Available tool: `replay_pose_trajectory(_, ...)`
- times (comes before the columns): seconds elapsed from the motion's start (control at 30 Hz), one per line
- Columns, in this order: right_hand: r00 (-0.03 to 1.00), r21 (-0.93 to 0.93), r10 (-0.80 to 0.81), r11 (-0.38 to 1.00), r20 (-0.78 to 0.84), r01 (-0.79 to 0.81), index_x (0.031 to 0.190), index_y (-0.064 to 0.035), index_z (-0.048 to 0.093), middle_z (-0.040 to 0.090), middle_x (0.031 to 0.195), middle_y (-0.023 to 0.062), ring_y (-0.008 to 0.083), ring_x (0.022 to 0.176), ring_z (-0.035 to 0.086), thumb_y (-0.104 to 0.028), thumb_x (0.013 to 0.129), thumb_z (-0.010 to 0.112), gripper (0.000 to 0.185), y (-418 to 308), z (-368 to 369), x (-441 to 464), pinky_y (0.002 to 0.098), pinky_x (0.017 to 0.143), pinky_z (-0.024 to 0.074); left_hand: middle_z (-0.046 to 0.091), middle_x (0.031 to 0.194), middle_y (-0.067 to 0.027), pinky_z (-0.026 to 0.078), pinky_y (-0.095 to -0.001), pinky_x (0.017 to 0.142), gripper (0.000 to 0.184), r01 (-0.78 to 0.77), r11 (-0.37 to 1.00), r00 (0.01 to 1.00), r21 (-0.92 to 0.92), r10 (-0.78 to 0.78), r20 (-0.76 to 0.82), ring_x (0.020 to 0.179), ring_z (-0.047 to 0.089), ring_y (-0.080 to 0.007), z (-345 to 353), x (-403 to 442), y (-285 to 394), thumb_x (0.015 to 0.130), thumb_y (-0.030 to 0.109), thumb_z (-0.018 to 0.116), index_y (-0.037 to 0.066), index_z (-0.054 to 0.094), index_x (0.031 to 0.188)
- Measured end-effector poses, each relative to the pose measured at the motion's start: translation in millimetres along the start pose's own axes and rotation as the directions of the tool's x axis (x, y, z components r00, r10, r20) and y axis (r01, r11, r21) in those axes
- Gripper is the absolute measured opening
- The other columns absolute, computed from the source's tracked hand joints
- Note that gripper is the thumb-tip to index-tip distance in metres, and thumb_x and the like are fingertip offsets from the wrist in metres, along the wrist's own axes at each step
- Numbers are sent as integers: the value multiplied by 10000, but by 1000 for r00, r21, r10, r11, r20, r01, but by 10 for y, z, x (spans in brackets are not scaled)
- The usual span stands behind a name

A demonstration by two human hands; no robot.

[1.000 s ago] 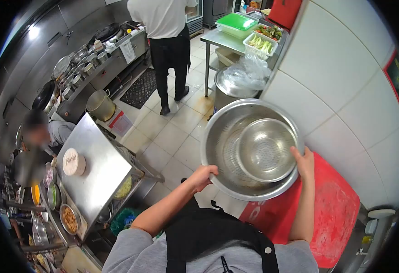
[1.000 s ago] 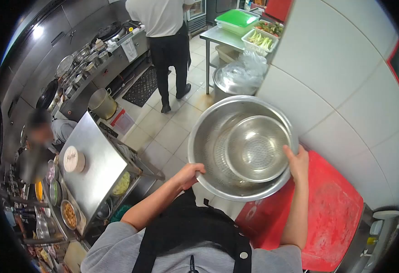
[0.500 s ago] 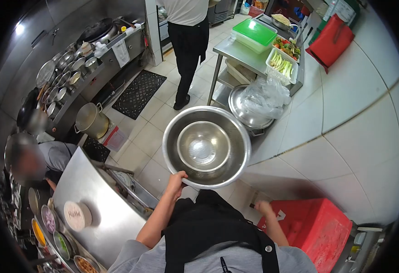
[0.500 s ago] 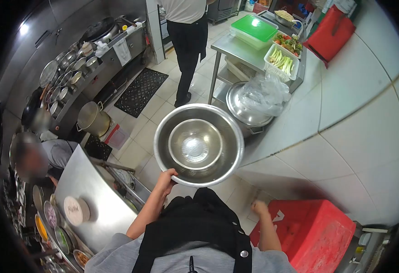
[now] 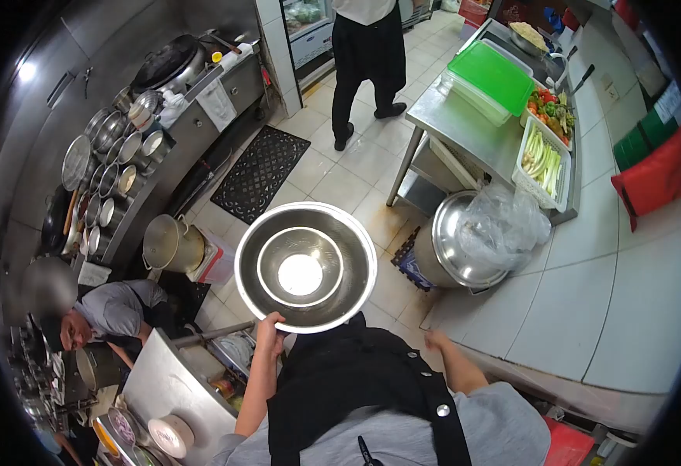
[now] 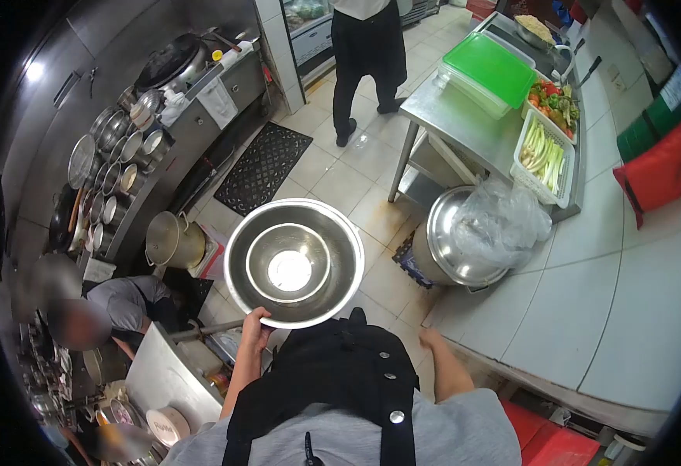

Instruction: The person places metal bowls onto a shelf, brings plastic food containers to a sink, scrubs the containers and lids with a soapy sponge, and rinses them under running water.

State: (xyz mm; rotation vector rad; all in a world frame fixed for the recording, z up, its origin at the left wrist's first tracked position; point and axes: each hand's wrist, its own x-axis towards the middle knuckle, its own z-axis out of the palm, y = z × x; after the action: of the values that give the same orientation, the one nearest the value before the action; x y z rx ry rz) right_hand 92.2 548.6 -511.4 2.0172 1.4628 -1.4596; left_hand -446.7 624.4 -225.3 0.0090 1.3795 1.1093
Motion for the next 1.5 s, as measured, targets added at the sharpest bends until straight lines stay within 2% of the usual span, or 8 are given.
replay_pose_trajectory(0.03, 982, -68, -175, 983, -74, 170, 732, -25, 670, 672, 796, 177, 369, 735, 642, -199, 800, 563, 216, -768, -476, 95, 468, 692, 502, 572, 853, -130, 539, -433, 741, 107, 1, 1000, 1000, 2, -1, -1, 779, 592, -279, 80, 109, 120, 716, 64, 517, -11, 525, 792)
replay_pose_trajectory(0.1, 920, 366, -278, 854, -278, 369, 909, -26, 624, 598, 672, 47, 130, 574, 562, -253, 914, 531, 246, -1928, -999, 383, 275, 522, 457, 583, 936, -168, 524, -468, 798, 224, 18, 1000, 1000, -22, -17, 24, 845, 594, -323, 53, 468, 257, 700, 54, 498, -66, 516, 888)
replay_pose_trajectory(0.33, 855, 783, -481, 601, 193, 162, 1240, 6, 530, 599, 1142, 166, 236, 994, 622, -397, 952, 457, 501, -4573, -2118, 271, 353, 863, 518, 567, 909, -154, 544, -451, 762, 222, 82, 992, 996, -94, -78, 44, 816, 603, -302, 580, 1454, 1201, 704, -4, 491, -68, 501, 917)
replay_pose_trajectory(0.47, 723, 963, -645, 248, 247, -109, 1312, 8, 446, 558, 1237, 185, 270, 1098, 593, -431, 970, 415, 557, -4812, -2526, 267, 362, 927, 496, 590, 923, -157, 536, -424, 765, 210, 106, 994, 990, 4, -106, 98, 817, 607, -290, 914, 2186, 1742, 711, 12, 503, -64, 519, 906)
replay_pose_trajectory(0.83, 906, 958, -328, 192, 266, -212, 1024, 5, 588, 662, 957, 105, 185, 835, 673, -223, 868, 594, 275, -5499, -3137, 1574, 282, 723, 557, 522, 808, -66, 474, -292, 530, 328, -8, 942, 988, 336, -45, 148, 641, 526, -169, 2482, 3820, 2711, 712, -11, 508, 11, 472, 1037)
replay_pose_trajectory(1.1, 995, 994, -36, -45, 96, -97, 919, -18, 601, 645, 861, 67, 180, 725, 637, -104, 788, 609, 157, -5694, -3291, 2946, 306, 677, 535, 529, 1060, -83, 504, -398, 751, 493, -116, 862, 972, 493, -3, 233, 910, 563, -214, 3533, 4577, 3058, 796, 114, 560, 106, 401, 1262)
replay_pose_trajectory(1.27, 975, 939, 135, -320, 179, -128, 859, -37, 573, 631, 773, 58, 190, 648, 629, -43, 768, 602, 97, -5839, -3479, 3612, 294, 609, 532, 233, 1506, -208, 418, -381, 978, 945, -183, 665, 979, 724, 53, 199, 1221, 472, -357, 4176, 4959, 3190, 862, 307, 677, 149, 8, 1512)
replay_pose_trajectory(1.5, 947, 639, 286, -758, 143, 132, 752, -108, 522, 578, 734, 9, 159, 641, 574, 1, 742, 632, 156, -5623, -3413, 5099, 277, 566, 496, 352, 1430, -219, 421, -365, 989, 658, -127, 476, 968, 870, -133, 214, 1190, 509, -303, 3237, 6219, 3028, 875, 179, 624, 23, 306, 1430)
